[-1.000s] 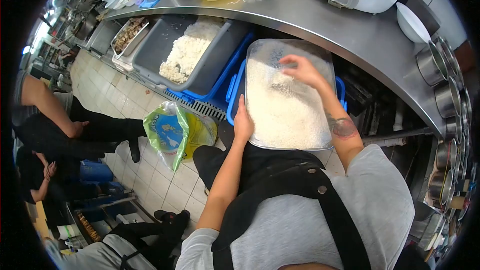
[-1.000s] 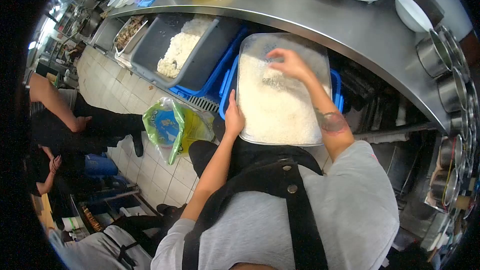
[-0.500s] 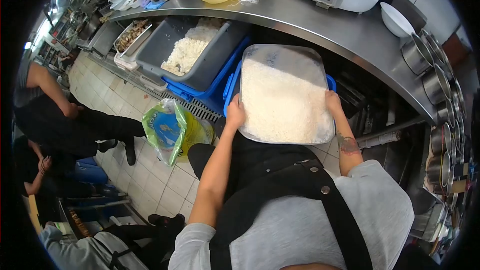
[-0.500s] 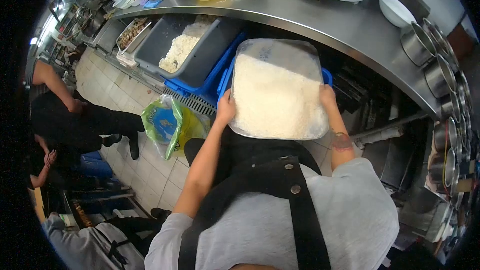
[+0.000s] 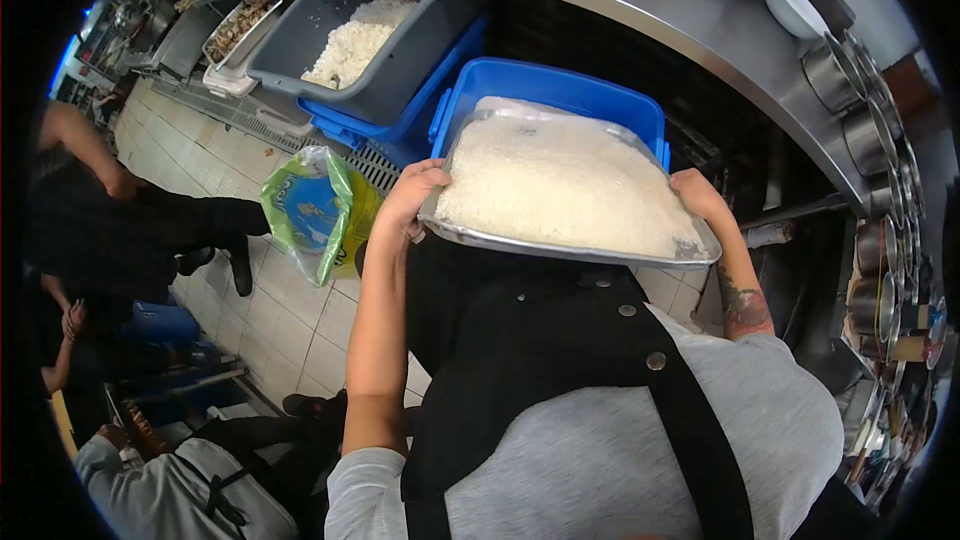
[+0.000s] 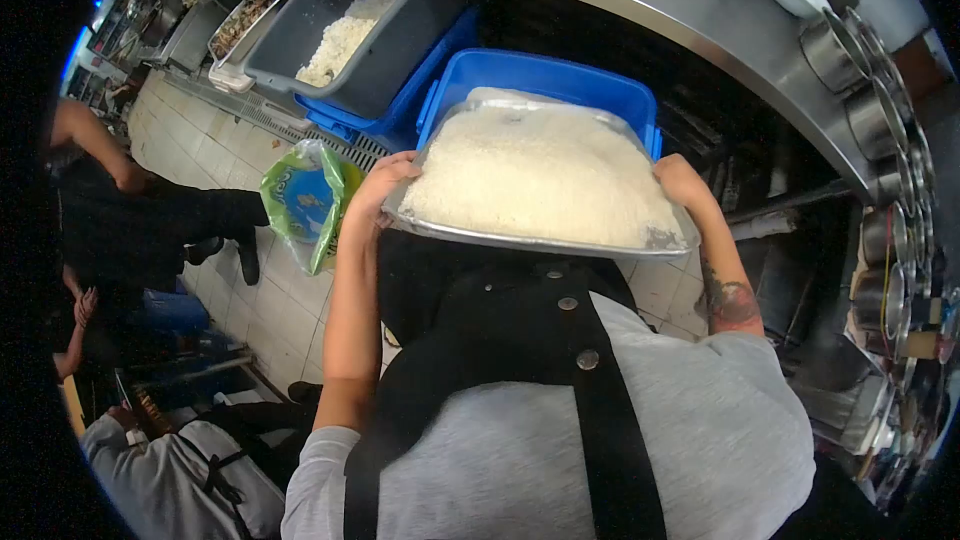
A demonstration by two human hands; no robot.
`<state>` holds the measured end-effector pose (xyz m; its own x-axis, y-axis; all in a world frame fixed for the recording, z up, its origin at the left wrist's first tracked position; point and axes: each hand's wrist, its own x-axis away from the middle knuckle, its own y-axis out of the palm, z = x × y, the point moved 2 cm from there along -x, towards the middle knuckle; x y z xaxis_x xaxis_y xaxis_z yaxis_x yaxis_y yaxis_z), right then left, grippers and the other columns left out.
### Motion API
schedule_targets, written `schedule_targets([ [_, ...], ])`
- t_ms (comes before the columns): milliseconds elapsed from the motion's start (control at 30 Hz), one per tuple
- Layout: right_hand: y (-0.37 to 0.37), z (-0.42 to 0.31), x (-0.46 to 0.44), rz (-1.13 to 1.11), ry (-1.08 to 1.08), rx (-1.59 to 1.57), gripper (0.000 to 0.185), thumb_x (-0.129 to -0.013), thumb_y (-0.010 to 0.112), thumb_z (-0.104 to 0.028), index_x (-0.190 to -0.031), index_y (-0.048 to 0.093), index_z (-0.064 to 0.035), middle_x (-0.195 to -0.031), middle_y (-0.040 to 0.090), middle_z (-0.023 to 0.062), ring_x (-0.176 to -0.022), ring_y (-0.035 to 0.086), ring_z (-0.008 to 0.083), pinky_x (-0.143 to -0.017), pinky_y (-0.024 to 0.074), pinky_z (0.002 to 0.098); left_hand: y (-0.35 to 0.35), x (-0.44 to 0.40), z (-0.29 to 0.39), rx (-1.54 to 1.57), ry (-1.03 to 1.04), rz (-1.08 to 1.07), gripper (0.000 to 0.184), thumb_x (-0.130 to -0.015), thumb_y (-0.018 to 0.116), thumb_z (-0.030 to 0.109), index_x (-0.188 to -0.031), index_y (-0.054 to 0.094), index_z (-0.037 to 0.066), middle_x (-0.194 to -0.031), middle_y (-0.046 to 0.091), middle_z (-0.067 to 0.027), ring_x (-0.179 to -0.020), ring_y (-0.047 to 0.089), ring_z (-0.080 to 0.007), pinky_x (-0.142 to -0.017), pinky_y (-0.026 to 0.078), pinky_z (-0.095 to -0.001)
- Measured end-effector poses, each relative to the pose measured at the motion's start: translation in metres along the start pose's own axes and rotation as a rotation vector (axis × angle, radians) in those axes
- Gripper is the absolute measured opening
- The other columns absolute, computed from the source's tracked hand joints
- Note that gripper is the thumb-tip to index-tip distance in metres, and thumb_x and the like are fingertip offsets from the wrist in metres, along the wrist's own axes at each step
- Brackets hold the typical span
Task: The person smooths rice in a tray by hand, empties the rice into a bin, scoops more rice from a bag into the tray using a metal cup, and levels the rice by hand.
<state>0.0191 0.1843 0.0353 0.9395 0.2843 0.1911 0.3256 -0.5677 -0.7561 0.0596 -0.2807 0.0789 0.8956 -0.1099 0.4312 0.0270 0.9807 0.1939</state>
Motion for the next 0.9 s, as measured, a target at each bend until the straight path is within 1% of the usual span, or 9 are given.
schedule_targets([
  [67, 0.001, 0.004, -0.001, -0.020, 0.093, -0.060, 0.024, -0.080, 0.053, -0.012, -0.073, 0.062, 0.0093, -0.074, 0.060, 0.0288, -0.068, 0.060, 0.0367, -0.067, 0.0473, 0.0416, -0.004, -0.003, -0.006, 0.053, -0.034, -0.002, 0.031, -0.078, 0.057, 0.009, -0.105, 0.060, -0.007, -0.086, 0.064, -0.0099, -0.074, 0.064, -0.0173, -0.068, 0.051, -0.0271],
  [167, 0.013, 0.046, -0.011, -0.206, 0.013, 0.040, 0.020, -0.077, 0.052, -0.009, -0.071, 0.063, 0.0078, -0.077, 0.061, 0.0295, -0.067, 0.059, 0.0372, -0.067, 0.0476, 0.0425, -0.006, 0.004, -0.010, 0.138, -0.060, -0.025, 0.027, -0.080, 0.060, 0.016, -0.099, 0.063, -0.004, -0.080, 0.064, -0.0083, -0.067, 0.063, -0.0174, -0.059, 0.051, -0.0284],
  [267, 0.018, 0.056, -0.013, -0.480, -0.362, 0.238, 0.020, -0.074, 0.053, -0.009, -0.075, 0.064, 0.0078, -0.078, 0.062, 0.0285, -0.066, 0.059, 0.0362, -0.067, 0.0478, 0.0418, -0.005, 0.005, -0.014, 0.143, -0.116, 0.017, 0.027, -0.081, 0.062, 0.023, -0.094, 0.065, 0.000, -0.077, 0.065, -0.0077, -0.062, 0.061, -0.0166, -0.053, 0.050, -0.0284],
  [367, 0.027, 0.026, 0.008, -0.419, 0.063, 0.098, 0.024, -0.073, 0.055, -0.007, -0.088, 0.066, 0.0084, -0.086, 0.068, 0.0205, -0.080, 0.063, 0.0275, -0.074, 0.0481, 0.0343, -0.005, -0.005, -0.010, 0.096, -0.136, 0.062, 0.024, -0.081, 0.062, 0.024, -0.089, 0.064, 0.001, -0.073, 0.063, -0.0065, -0.059, 0.061, -0.0156, -0.051, 0.050, -0.0274],
  [467, -0.008, -0.013, 0.015, -0.389, 0.103, -0.019, 0.031, -0.072, 0.054, -0.007, -0.096, 0.066, 0.0080, -0.088, 0.069, 0.0177, -0.082, 0.063, 0.0242, -0.076, 0.0480, 0.0342, 0.006, -0.002, 0.010, 0.120, -0.001, 0.002, 0.023, -0.082, 0.063, 0.025, -0.084, 0.062, 0.002, -0.066, 0.060, -0.0045, -0.052, 0.060, -0.0152, -0.045, 0.050, -0.0254],
  [500, -0.012, -0.016, 0.019, -0.266, 0.202, -0.126, 0.029, -0.074, 0.055, -0.013, -0.093, 0.067, 0.0061, -0.097, 0.067, 0.0252, -0.085, 0.064, 0.0338, -0.079, 0.0491, 0.0388, 0.023, 0.006, 0.025, 0.132, 0.041, 0.108, 0.024, -0.082, 0.063, 0.025, -0.085, 0.062, 0.002, -0.066, 0.060, -0.0047, -0.050, 0.059, -0.0154, -0.044, 0.049, -0.0254],
  [600, -0.016, -0.021, 0.020, -0.110, 0.100, 0.019, 0.030, -0.075, 0.055, -0.013, -0.093, 0.066, 0.0068, -0.095, 0.068, 0.0229, -0.086, 0.063, 0.0349, -0.081, 0.0489, 0.0384, 0.040, 0.007, 0.035, 0.182, 0.100, 0.215, 0.026, -0.082, 0.062, 0.026, -0.086, 0.063, 0.001, -0.065, 0.060, -0.0052, -0.046, 0.058, -0.0156, -0.040, 0.047, -0.0251],
  [800, -0.032, -0.042, 0.002, -0.707, 0.005, 0.127, 0.032, -0.075, 0.052, -0.013, -0.097, 0.064, 0.0081, -0.095, 0.066, 0.0259, -0.089, 0.063, 0.0357, -0.082, 0.0479, 0.0397, 0.021, 0.026, 0.033, -0.088, -0.054, 0.019, 0.034, -0.089, 0.051, 0.030, -0.083, 0.063, -0.001, -0.056, 0.059, -0.0080, -0.038, 0.052, -0.0110, -0.033, 0.041, -0.0227],
  [900, -0.036, -0.022, -0.010, -0.618, -0.156, 0.141, 0.031, -0.075, 0.051, -0.009, -0.096, 0.064, 0.0090, -0.096, 0.066, 0.0266, -0.085, 0.064, 0.0303, -0.080, 0.0482, 0.0373, 0.019, 0.036, 0.038, -0.092, -0.024, 0.040, 0.034, -0.087, 0.054, 0.032, -0.088, 0.064, -0.001, -0.063, 0.061, -0.0059, -0.043, 0.055, -0.0109, -0.034, 0.042, -0.0224],
])
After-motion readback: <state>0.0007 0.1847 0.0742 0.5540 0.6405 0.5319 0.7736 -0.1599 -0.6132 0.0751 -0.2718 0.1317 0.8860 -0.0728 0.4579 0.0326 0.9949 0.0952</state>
